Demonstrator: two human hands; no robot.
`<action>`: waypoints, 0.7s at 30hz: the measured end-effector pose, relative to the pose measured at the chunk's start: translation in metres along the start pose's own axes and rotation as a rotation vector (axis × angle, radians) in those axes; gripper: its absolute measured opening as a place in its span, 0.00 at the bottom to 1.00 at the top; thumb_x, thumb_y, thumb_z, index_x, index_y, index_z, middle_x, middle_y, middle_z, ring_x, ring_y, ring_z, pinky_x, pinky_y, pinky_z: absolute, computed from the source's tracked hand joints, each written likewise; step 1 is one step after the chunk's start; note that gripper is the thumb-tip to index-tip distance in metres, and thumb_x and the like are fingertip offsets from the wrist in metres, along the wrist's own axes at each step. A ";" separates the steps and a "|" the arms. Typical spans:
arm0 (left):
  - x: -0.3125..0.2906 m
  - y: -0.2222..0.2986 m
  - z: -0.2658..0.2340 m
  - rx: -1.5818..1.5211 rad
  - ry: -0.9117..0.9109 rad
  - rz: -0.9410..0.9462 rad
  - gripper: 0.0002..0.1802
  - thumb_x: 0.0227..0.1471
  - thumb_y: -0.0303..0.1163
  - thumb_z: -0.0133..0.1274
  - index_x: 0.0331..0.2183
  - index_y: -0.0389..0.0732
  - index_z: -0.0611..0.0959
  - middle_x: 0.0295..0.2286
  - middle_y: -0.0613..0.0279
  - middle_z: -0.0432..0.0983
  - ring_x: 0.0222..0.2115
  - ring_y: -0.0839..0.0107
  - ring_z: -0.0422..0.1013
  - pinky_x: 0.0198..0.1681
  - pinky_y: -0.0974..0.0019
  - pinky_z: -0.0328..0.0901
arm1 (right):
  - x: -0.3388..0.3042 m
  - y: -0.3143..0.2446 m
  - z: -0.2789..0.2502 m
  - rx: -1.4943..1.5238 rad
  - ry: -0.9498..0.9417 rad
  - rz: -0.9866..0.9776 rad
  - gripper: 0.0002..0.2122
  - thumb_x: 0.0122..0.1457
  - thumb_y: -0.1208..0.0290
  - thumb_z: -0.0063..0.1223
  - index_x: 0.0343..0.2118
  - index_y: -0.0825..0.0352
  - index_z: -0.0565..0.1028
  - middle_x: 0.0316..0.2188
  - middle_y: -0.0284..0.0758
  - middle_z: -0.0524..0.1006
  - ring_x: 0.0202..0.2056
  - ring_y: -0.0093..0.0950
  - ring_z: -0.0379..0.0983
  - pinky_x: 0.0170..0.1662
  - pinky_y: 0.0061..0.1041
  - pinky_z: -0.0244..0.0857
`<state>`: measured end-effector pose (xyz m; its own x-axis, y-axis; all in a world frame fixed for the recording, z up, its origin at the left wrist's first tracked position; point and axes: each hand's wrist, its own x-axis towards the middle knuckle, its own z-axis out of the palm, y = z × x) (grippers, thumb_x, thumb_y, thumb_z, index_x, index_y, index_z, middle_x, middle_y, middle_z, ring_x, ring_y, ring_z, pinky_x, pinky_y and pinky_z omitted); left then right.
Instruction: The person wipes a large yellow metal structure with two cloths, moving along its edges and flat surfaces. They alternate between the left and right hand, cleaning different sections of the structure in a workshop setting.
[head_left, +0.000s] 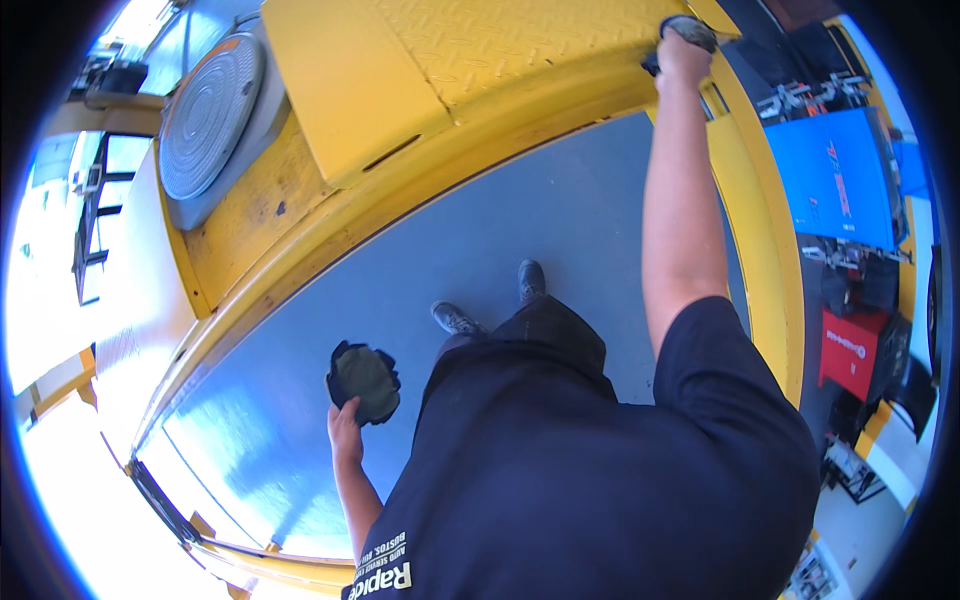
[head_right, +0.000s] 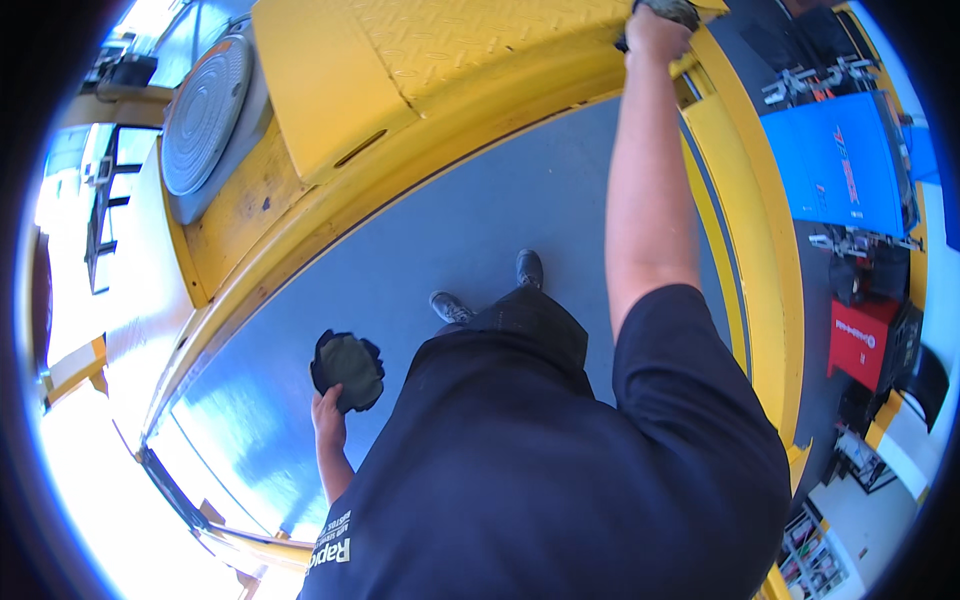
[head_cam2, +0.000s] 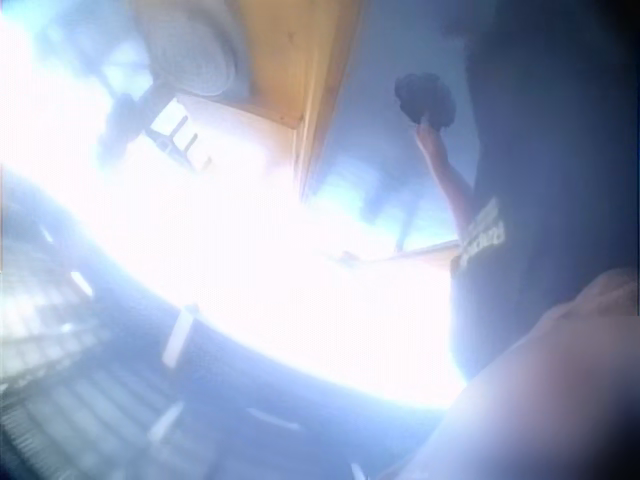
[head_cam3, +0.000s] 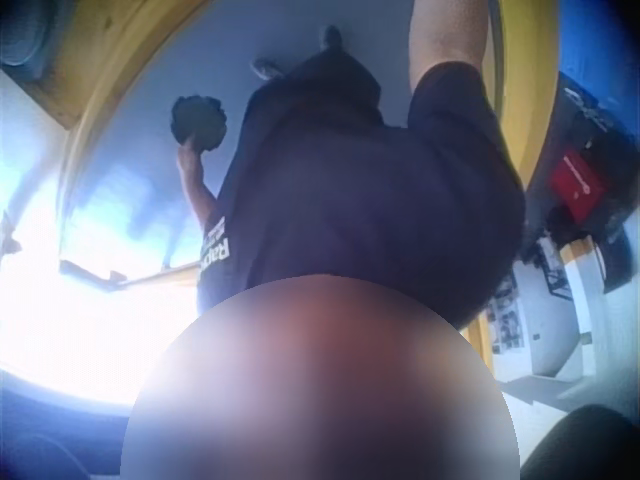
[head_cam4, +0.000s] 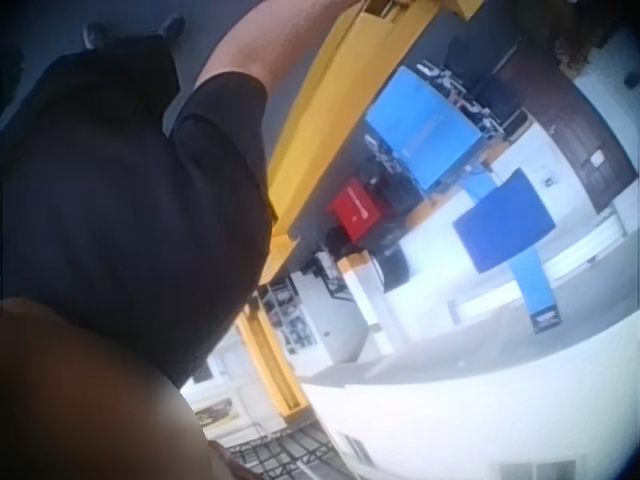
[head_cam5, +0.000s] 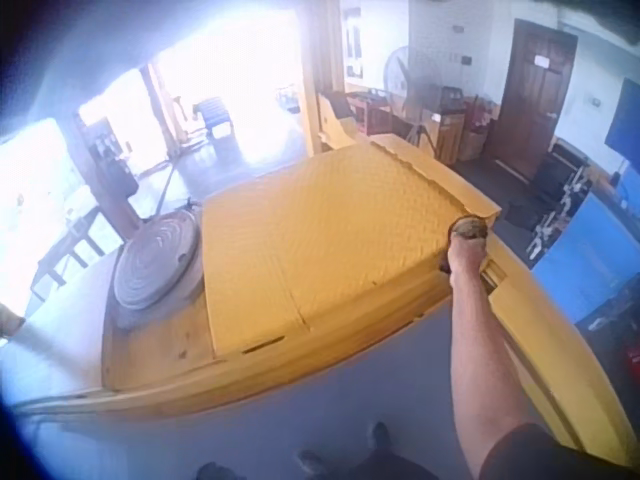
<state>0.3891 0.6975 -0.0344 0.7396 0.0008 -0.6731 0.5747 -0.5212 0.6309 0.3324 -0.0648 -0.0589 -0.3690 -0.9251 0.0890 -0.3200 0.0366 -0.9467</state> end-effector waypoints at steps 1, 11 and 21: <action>0.000 0.004 0.007 0.021 -0.048 0.046 0.17 0.57 0.31 0.53 0.46 0.31 0.80 0.41 0.57 0.79 0.43 0.68 0.73 0.49 0.64 0.66 | 0.002 0.009 -0.007 0.075 -0.097 -0.067 0.21 0.55 0.65 0.63 0.47 0.77 0.76 0.44 0.48 0.79 0.45 0.40 0.78 0.51 0.34 0.69; -0.015 0.005 0.023 -0.033 -0.073 -0.045 0.19 0.58 0.30 0.52 0.48 0.30 0.80 0.40 0.58 0.80 0.42 0.70 0.74 0.49 0.66 0.66 | -0.006 0.046 -0.074 0.116 -0.668 0.010 0.17 0.57 0.71 0.62 0.46 0.78 0.77 0.42 0.42 0.80 0.44 0.31 0.78 0.50 0.29 0.72; -0.007 -0.050 0.006 -0.143 -0.083 -0.194 0.19 0.57 0.32 0.54 0.47 0.31 0.80 0.39 0.59 0.80 0.40 0.71 0.74 0.47 0.67 0.66 | -0.257 0.001 -0.069 -0.101 -1.318 -0.371 0.11 0.61 0.69 0.59 0.37 0.75 0.82 0.33 0.36 0.83 0.38 0.23 0.79 0.46 0.23 0.71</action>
<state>0.3529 0.7180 -0.0632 0.5831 0.0159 -0.8123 0.7511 -0.3917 0.5315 0.3667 0.1986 -0.0619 0.8279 -0.5549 -0.0813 -0.2995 -0.3149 -0.9006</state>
